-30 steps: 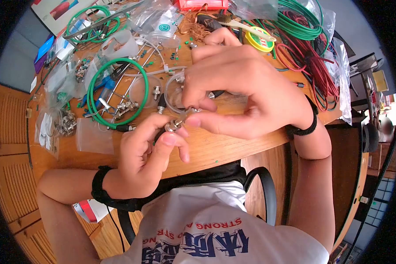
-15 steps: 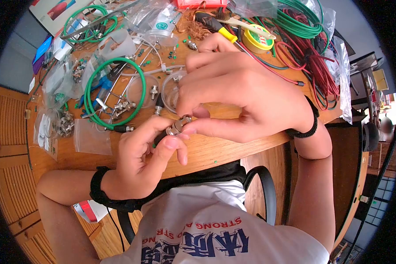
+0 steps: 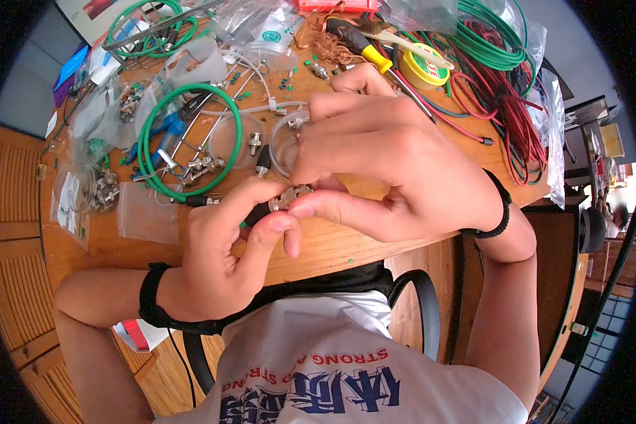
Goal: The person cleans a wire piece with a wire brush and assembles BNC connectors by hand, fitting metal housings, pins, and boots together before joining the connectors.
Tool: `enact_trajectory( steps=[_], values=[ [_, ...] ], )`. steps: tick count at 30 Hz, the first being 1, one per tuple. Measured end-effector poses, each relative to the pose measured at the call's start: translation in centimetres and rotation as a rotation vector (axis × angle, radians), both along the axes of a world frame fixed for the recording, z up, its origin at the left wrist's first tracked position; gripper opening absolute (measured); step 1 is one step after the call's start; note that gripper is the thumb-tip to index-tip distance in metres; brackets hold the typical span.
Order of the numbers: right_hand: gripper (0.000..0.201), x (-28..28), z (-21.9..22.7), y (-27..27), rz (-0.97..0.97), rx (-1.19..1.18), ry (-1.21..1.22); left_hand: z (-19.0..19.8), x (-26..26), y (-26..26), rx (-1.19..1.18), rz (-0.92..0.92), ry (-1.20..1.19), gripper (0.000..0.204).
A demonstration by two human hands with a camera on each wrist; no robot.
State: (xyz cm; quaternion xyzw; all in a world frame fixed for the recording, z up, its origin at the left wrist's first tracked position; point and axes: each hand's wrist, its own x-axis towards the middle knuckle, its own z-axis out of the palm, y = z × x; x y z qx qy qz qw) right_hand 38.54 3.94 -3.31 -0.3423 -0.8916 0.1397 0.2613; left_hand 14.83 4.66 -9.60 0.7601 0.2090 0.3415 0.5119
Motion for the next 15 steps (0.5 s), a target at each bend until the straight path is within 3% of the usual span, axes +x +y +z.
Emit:
enact_trajectory(
  steps=[5, 14, 15],
  values=[
    [0.033, 0.6, 0.6, 0.1, 0.006, 0.005, 0.004, 0.5, -0.3, 0.6, 0.089, -0.041, 0.046, 0.017],
    [0.033, 1.1, 1.0, 0.4, -0.008, 0.0, 0.006, 0.3, -0.2, 0.6, -0.043, -0.054, 0.059, 0.014],
    [0.032, 1.1, 1.2, 0.4, -0.017, 0.004, -0.008, -0.4, 0.2, 0.4, -0.019, 0.004, -0.022, 0.016]
  ],
)
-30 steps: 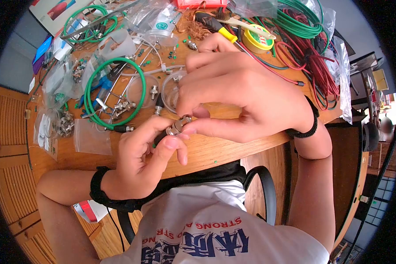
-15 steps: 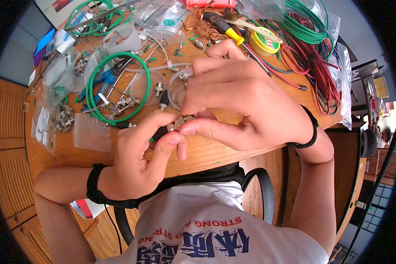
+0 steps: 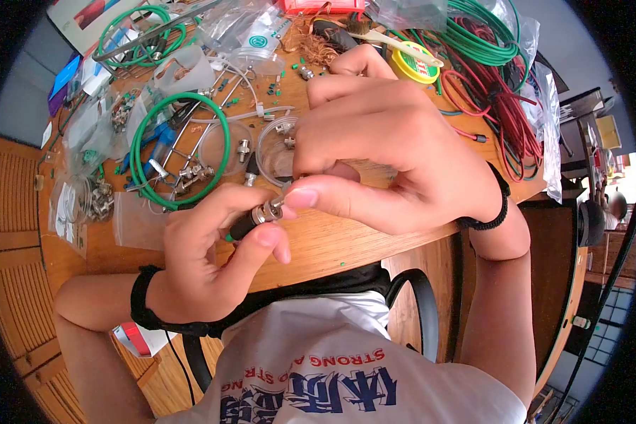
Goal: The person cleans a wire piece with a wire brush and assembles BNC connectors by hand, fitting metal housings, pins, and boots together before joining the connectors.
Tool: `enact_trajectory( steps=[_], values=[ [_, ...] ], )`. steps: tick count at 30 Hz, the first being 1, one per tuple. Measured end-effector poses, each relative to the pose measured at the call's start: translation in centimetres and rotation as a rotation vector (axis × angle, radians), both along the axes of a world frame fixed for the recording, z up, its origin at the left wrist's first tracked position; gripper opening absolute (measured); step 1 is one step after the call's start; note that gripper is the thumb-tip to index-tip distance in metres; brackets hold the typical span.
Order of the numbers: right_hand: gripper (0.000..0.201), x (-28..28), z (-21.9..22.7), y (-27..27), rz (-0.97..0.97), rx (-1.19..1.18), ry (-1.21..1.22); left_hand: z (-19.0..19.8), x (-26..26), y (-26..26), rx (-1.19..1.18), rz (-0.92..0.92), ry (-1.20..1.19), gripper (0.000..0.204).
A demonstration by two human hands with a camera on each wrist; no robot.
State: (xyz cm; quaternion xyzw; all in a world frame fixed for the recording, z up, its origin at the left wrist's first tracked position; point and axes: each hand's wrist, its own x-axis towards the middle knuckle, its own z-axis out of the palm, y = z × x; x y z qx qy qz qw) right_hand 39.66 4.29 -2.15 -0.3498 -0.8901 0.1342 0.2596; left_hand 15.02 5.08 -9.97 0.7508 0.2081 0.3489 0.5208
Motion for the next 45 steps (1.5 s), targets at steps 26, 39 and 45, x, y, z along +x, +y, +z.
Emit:
enact_trajectory(
  steps=[26, 39, 45],
  values=[
    [0.058, -0.7, -2.4, 0.3, -0.001, 0.035, -0.055, -0.1, 0.3, -0.1, -0.454, -0.206, -0.125, 0.025],
    [0.061, -0.6, -2.1, 0.8, -0.166, 0.003, 0.123, -0.5, -0.5, -1.4, -0.333, -0.595, 0.142, 0.022],
    [0.032, -0.6, -1.4, 0.5, -0.121, 0.069, -0.087, -0.3, -0.6, -1.4, -0.257, -0.629, 0.216, 0.019]
  ],
)
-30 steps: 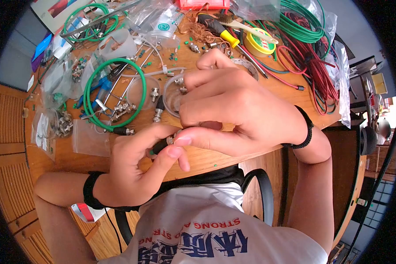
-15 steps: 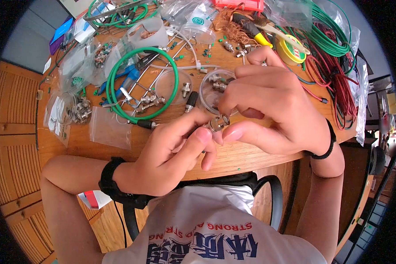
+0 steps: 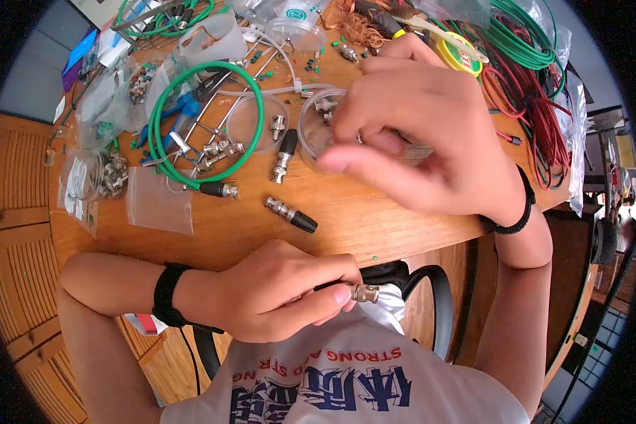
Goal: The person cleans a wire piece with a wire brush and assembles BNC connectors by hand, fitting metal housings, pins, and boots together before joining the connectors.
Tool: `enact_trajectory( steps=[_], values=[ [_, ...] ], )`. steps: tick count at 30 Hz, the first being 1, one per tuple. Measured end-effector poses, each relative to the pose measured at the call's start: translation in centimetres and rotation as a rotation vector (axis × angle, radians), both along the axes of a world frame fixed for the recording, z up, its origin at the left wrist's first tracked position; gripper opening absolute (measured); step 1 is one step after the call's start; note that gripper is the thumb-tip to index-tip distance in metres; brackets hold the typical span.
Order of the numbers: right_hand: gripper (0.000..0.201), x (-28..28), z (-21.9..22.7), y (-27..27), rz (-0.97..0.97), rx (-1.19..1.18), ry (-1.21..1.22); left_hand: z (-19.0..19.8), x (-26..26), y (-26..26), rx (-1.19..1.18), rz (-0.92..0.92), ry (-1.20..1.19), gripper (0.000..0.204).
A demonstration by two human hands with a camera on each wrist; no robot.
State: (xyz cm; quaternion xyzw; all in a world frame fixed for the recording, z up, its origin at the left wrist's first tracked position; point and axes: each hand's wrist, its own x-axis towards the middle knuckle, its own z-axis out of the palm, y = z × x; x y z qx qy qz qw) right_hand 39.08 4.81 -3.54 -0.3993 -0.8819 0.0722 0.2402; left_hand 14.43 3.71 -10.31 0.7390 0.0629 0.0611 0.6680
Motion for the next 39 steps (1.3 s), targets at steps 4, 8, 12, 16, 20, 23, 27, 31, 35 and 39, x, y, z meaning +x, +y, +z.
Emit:
enact_trajectory(
  steps=[4, 8, 12, 16, 20, 23, 27, 31, 35, 39],
  values=[
    [0.034, -1.2, -0.7, -0.7, 0.09, 0.287, -0.069, -0.3, -0.2, -0.3, 0.052, -0.031, -0.094, 0.017],
    [0.041, -2.0, -2.3, -2.6, 0.162, 0.381, -0.256, -0.1, -0.4, -0.9, 0.057, -0.037, -0.342, 0.014],
    [0.043, -3.2, -3.2, -2.9, 0.133, 0.312, -0.338, 0.8, -0.7, -0.4, 0.105, 0.073, -0.427, 0.028],
    [0.038, -3.5, -3.6, -2.7, 0.111, 0.32, -0.319, 3.0, -0.7, 0.7, 0.323, 0.249, -0.451, 0.033],
    [0.028, -2.9, -2.6, -2.2, 0.107, 0.348, -0.267, 3.4, 0.0, 1.0, 0.146, 0.616, -0.182, 0.036],
    [0.031, -1.9, -1.3, -1.7, 0.065, 0.272, -0.124, 2.8, 0.2, 3.0, 0.203, 0.68, -0.392, 0.032],
    [0.026, -1.1, -0.3, -1.1, -0.043, 0.277, -0.02, 2.0, -0.3, 4.4, 0.346, 0.818, -0.448, 0.031],
    [0.024, -0.8, -0.6, -0.6, -0.069, 0.303, -0.008, 1.1, -0.3, 3.5, 0.106, 0.84, -0.341, 0.029],
    [0.025, -0.9, -1.1, -0.7, -0.058, 0.295, -0.012, 0.8, -0.7, 3.4, 0.003, 0.824, -0.318, 0.035],
    [0.026, -1.5, -0.6, -1.0, -0.045, 0.291, -0.047, 0.6, -1.3, 3.3, -0.082, 0.832, -0.346, 0.036]
  ],
)
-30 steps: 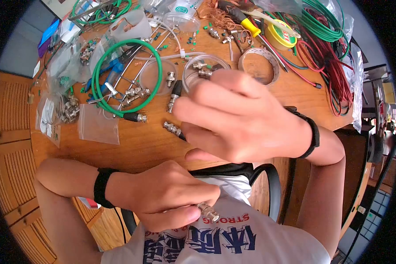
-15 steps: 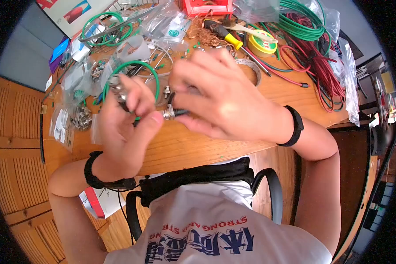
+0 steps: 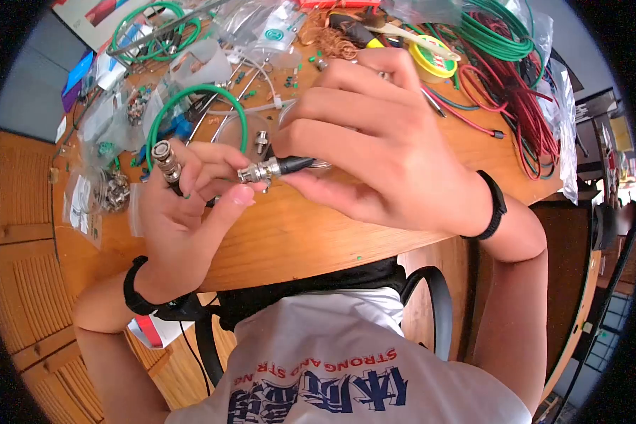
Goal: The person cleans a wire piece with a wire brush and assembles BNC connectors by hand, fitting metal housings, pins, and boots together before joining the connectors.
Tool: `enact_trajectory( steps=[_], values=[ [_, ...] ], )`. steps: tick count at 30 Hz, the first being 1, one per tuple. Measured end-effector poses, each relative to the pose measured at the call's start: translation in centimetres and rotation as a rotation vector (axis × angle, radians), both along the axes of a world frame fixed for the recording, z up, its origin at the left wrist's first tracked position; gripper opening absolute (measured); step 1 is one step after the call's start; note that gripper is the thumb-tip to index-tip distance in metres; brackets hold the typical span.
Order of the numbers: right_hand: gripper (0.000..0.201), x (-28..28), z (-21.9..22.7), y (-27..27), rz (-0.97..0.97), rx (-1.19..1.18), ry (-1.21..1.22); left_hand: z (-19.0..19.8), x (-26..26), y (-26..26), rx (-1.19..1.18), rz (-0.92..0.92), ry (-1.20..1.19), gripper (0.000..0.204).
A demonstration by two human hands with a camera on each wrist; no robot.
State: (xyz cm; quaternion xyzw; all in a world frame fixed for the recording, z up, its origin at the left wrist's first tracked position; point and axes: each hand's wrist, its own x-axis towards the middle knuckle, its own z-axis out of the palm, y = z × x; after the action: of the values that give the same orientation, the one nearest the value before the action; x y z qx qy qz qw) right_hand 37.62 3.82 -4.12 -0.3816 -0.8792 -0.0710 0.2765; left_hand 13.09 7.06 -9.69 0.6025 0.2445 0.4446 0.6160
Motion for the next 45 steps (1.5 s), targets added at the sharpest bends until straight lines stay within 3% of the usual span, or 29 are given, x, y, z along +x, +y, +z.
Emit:
enact_trajectory(
  steps=[2, 9, 11, 15, 17, 20, 27, 32, 41, 45],
  values=[
    [0.027, -0.1, 0.1, -0.2, -0.005, -0.018, -0.027, 0.4, -0.4, 0.1, 0.067, -0.085, 0.117, 0.039],
    [0.028, -0.1, -0.3, 0.0, 0.034, 0.026, -0.086, 0.1, -0.8, 0.4, 0.098, -0.125, 0.153, 0.034],
    [0.028, -0.3, -0.5, 0.0, 0.038, 0.027, -0.078, 0.8, -1.2, 0.4, 0.246, -0.18, 0.36, 0.028],
    [0.026, -0.3, -0.7, 0.1, 0.09, 0.075, -0.073, 0.3, -1.6, 0.3, 0.191, -0.276, 0.356, 0.023],
    [0.025, -0.3, -0.7, 0.1, 0.12, 0.112, -0.09, 0.5, -1.4, -0.1, 0.004, -0.304, 0.25, 0.021],
    [0.025, -0.2, -0.5, 0.0, 0.109, 0.104, -0.078, -0.6, -1.3, 0.2, 0.137, -0.288, 0.172, 0.021],
    [0.024, -0.1, -0.4, 0.3, 0.103, -0.054, 0.013, 0.3, -1.5, -0.1, 0.117, -0.225, 0.275, 0.022],
    [0.025, 0.1, 0.0, 0.4, 0.121, -0.07, 0.036, -0.2, -1.3, -0.3, 0.125, -0.215, 0.143, 0.024],
    [0.027, 0.0, -0.8, 0.5, 0.177, 0.178, -0.068, 0.3, -1.2, -0.1, 0.018, -0.296, 0.093, 0.025],
    [0.028, -0.2, -0.1, 0.3, 0.106, -0.063, 0.022, 0.2, -0.8, -0.5, -0.009, -0.25, 0.085, 0.025]
  ],
)
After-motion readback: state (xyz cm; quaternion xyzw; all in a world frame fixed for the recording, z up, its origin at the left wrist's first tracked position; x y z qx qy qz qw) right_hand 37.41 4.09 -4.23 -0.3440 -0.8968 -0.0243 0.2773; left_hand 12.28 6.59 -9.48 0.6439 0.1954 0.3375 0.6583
